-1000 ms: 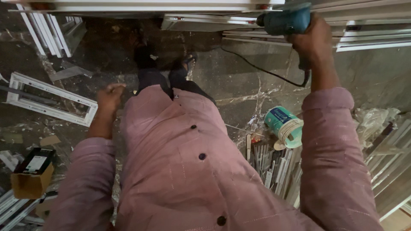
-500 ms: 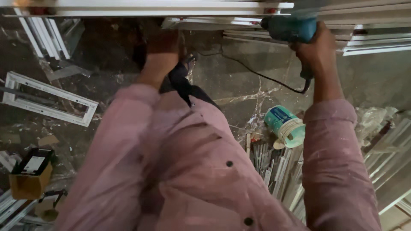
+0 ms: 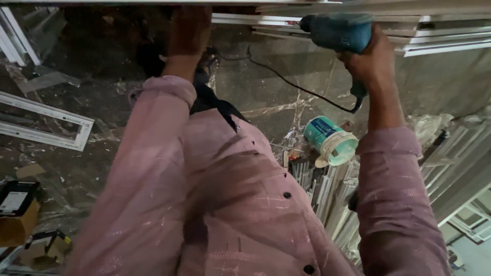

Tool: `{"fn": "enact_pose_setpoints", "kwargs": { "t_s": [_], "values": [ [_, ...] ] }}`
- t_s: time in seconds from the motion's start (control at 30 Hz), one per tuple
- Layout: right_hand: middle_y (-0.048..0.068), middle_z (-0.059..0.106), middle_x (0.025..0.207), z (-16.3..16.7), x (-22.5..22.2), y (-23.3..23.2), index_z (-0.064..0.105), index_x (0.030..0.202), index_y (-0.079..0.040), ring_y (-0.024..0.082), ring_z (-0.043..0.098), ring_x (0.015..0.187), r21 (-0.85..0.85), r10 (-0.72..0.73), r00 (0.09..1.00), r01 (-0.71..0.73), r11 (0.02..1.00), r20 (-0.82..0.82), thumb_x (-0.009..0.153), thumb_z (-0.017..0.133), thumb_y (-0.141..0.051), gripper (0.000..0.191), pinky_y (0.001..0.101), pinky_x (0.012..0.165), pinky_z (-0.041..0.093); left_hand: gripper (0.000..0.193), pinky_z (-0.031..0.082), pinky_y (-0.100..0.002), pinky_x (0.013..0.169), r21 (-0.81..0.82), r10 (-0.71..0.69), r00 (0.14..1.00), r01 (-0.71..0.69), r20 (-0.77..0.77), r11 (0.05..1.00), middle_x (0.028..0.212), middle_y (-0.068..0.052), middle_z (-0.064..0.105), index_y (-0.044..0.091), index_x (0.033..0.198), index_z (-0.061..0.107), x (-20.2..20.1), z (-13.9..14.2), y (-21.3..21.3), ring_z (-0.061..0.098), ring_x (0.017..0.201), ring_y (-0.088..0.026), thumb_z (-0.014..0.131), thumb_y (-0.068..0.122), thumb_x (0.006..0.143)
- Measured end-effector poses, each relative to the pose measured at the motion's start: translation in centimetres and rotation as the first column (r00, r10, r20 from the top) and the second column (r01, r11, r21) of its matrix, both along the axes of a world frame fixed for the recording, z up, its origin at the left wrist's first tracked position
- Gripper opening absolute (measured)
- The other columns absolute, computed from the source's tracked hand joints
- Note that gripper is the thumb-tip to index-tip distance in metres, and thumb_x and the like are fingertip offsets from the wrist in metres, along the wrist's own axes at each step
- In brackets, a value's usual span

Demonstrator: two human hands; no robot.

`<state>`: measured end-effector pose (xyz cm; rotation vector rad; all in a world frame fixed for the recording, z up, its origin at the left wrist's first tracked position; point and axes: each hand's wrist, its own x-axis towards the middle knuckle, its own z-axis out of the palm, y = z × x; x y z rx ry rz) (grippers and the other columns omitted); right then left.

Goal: The person uses a corded power drill to drive screws into white window frame profiles, attaching hardware and joining frame sections. They pick screws from a box on the work table, position the drill on the frame, and work on several frames one at a time while standing at the table.

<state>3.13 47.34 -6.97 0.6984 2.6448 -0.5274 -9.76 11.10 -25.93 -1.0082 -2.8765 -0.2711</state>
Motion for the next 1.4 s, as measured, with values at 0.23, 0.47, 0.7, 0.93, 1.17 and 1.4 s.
{"fn": "enact_pose_setpoints", "kwargs": {
  "t_s": [0.23, 0.47, 0.7, 0.93, 1.17, 1.4],
  "values": [
    [0.018, 0.074, 0.103, 0.6, 1.0, -1.3, 0.061, 0.121, 0.0, 0.03, 0.076, 0.094, -0.024, -0.185, 0.979, 0.187, 0.982, 0.09, 0.08, 0.088, -0.019, 0.053, 0.0408, 0.082, 0.058, 0.009, 0.055, -0.046, 0.074, 0.123, 0.019, 0.984, -0.041, 0.177, 0.992, 0.09, -0.015, 0.07, 0.013, 0.089, 0.07, 0.4, -1.9, -0.1, 0.069, 0.086, -0.034, 0.068, 0.022, 0.087],
    [0.019, 0.074, 0.113, 0.7, 3.0, -1.7, 0.062, 0.128, -0.003, 0.033, 0.074, 0.107, -0.078, -0.051, 0.997, 0.046, 0.996, -0.056, 0.083, 0.089, -0.019, 0.055, 0.0423, 0.092, 0.056, 0.014, 0.056, -0.048, 0.073, 0.09, -0.029, 0.977, 0.01, 0.213, 0.996, 0.086, -0.015, 0.071, 0.012, 0.092, 0.072, 1.1, -1.5, -0.9, 0.07, 0.081, -0.034, 0.069, 0.019, 0.079],
    [0.023, 0.073, 0.119, 0.8, 3.4, -2.4, 0.061, 0.133, -0.005, 0.039, 0.071, 0.111, -0.001, 0.0, 1.0, 0.0, 1.0, -0.025, 0.085, 0.091, -0.023, 0.06, 0.0454, 0.092, 0.055, 0.005, 0.056, -0.047, 0.076, 0.067, -0.017, 0.977, 0.003, 0.212, 0.998, 0.089, -0.016, 0.072, 0.012, 0.092, 0.071, 2.1, -2.2, -1.2, 0.071, 0.087, -0.034, 0.069, 0.016, 0.093],
    [0.023, 0.071, 0.122, 1.0, 3.5, -2.7, 0.057, 0.136, -0.005, 0.04, 0.07, 0.112, 0.035, -0.02, 0.999, 0.018, 0.999, 0.049, 0.082, 0.091, -0.024, 0.067, 0.0483, 0.092, 0.054, 0.017, 0.056, -0.048, 0.08, -0.007, -0.003, 0.97, 0.005, 0.244, 1.0, 0.098, -0.017, 0.074, 0.01, 0.102, 0.072, 3.1, -2.2, -1.5, 0.071, 0.096, -0.035, 0.067, 0.02, 0.09],
    [0.024, 0.071, 0.121, 1.4, 3.5, -3.1, 0.059, 0.134, -0.004, 0.042, 0.068, 0.113, 0.028, 0.01, 1.0, -0.01, 1.0, 0.03, 0.082, 0.091, -0.021, 0.063, 0.0495, 0.092, 0.053, 0.021, 0.054, -0.051, 0.075, -0.057, 0.041, 0.97, -0.028, 0.241, 0.998, 0.098, -0.015, 0.073, 0.01, 0.107, 0.071, 3.4, -2.5, -1.2, 0.069, 0.097, -0.035, 0.065, 0.023, 0.092],
    [0.024, 0.072, 0.117, 1.7, 3.4, -3.4, 0.059, 0.131, -0.004, 0.043, 0.069, 0.11, 0.042, -0.024, 0.996, 0.021, 0.999, 0.087, 0.08, 0.089, -0.022, 0.061, 0.0493, 0.091, 0.053, 0.017, 0.054, -0.052, 0.075, -0.014, 0.041, 0.948, -0.039, 0.316, 0.999, 0.098, -0.015, 0.073, 0.011, 0.104, 0.071, 3.3, -2.6, -1.2, 0.07, 0.094, -0.035, 0.065, 0.021, 0.092]
  ]
}}
